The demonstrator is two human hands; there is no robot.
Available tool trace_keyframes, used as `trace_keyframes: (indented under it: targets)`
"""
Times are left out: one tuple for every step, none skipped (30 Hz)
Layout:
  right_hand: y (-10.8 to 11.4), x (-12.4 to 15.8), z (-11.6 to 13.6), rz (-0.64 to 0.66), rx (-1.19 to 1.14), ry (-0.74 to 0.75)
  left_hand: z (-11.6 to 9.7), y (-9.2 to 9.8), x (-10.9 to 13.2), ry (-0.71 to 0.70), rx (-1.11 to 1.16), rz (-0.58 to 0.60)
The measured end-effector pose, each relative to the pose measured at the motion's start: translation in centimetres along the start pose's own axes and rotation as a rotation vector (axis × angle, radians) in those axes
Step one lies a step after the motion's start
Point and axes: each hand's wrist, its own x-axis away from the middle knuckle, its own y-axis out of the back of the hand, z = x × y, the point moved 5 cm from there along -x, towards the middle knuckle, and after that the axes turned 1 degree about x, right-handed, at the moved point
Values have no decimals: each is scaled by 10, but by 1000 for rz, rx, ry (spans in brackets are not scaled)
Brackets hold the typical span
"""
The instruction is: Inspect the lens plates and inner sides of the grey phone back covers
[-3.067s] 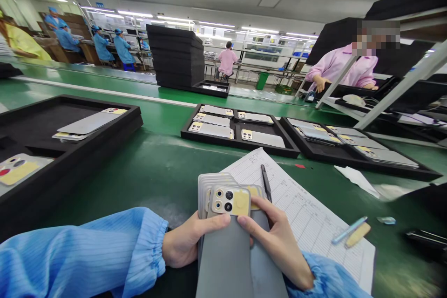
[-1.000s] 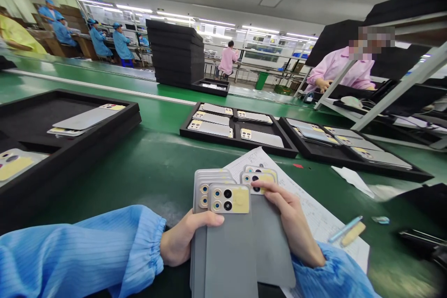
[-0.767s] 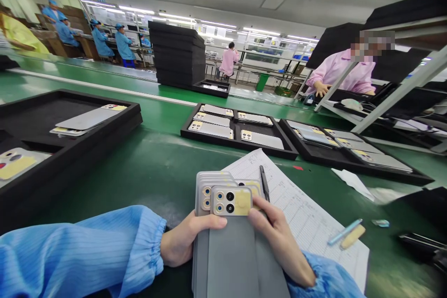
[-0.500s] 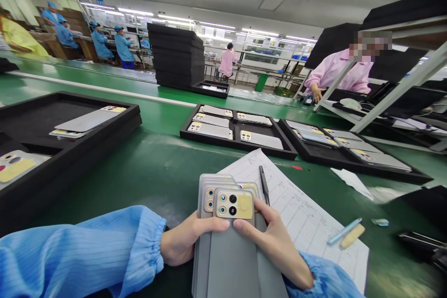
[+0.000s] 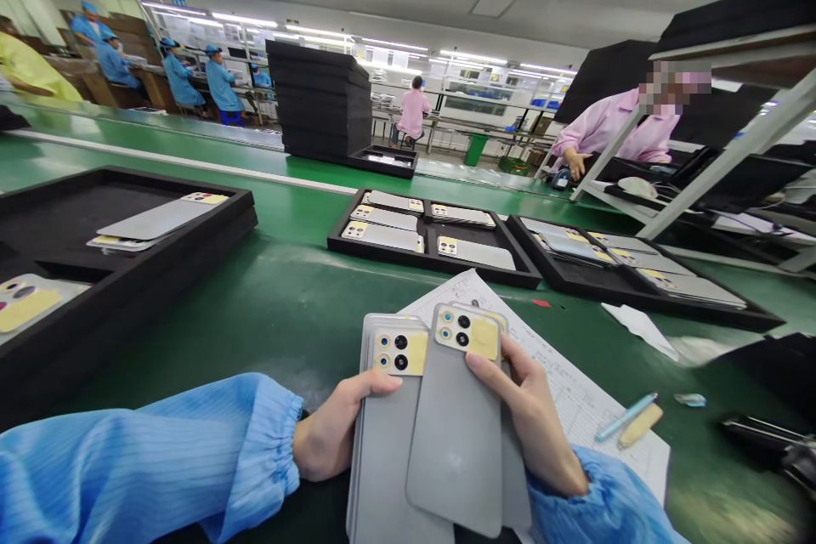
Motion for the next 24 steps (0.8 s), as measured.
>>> trace_keyframes:
  targets:
    - [3,-1,1,-27,-24,-1,0,0,1,12,-8,-7]
    - [7,-2,3,-55,-46,0,1,1,1,21,-17,-15]
    - [10,-3,5,-81,-63,0,1,1,2,22,-27,-16]
    - [13,-3,7,-103,-78,-1,1,0,2,15,-39,1]
    - [16,-4,9,-118,-90,-3,0,-2,2,1,-54,39]
    - [19,-5,12,-125,-98,-4,0,-5,3,-14,-69,91]
    - [20,-6,13,-126,-101,-4,0,-8,3,-25,-85,147]
    - [21,-6,15,-126,-100,-2,0,-10,4,-31,-102,197]
    - [22,-7,16,-128,-95,2,0,-12,4,-36,-119,231]
    - [23,-7,16,-134,-83,7,1,-13,4,-41,-137,248]
    - [24,-8,16,-141,-62,16,0,-13,5,-53,-152,250]
    - [24,-8,16,-147,-38,28,0,-13,5,-71,-162,249]
    - [25,-9,15,-152,-16,42,-1,-14,5,-93,-171,248]
    - [26,-10,14,-154,0,60,-1,-14,5,-114,-173,245]
    - [26,-10,12,-154,7,77,-2,-14,5,-128,-170,241]
    - [26,-11,11,-151,6,91,-2,-14,5,-137,-164,237]
    - [27,-11,10,-148,6,103,-2,-14,5,-141,-158,230]
    - [26,-11,8,-147,14,117,-2,-14,5,-142,-150,222]
    - [25,-10,7,-139,38,132,-2,-13,5,-142,-144,211]
    - [23,-9,6,-119,79,144,-2,-13,5,-143,-141,201]
    - [20,-8,5,-85,126,152,-2,-13,5,-145,-143,194]
    - [15,-7,3,-36,169,153,-2,-13,4,-150,-145,188]
    - [10,-5,0,21,202,147,-2,-13,5,-155,-149,187]
    - [4,-2,-3,74,221,135,-2,-13,5,-160,-155,190]
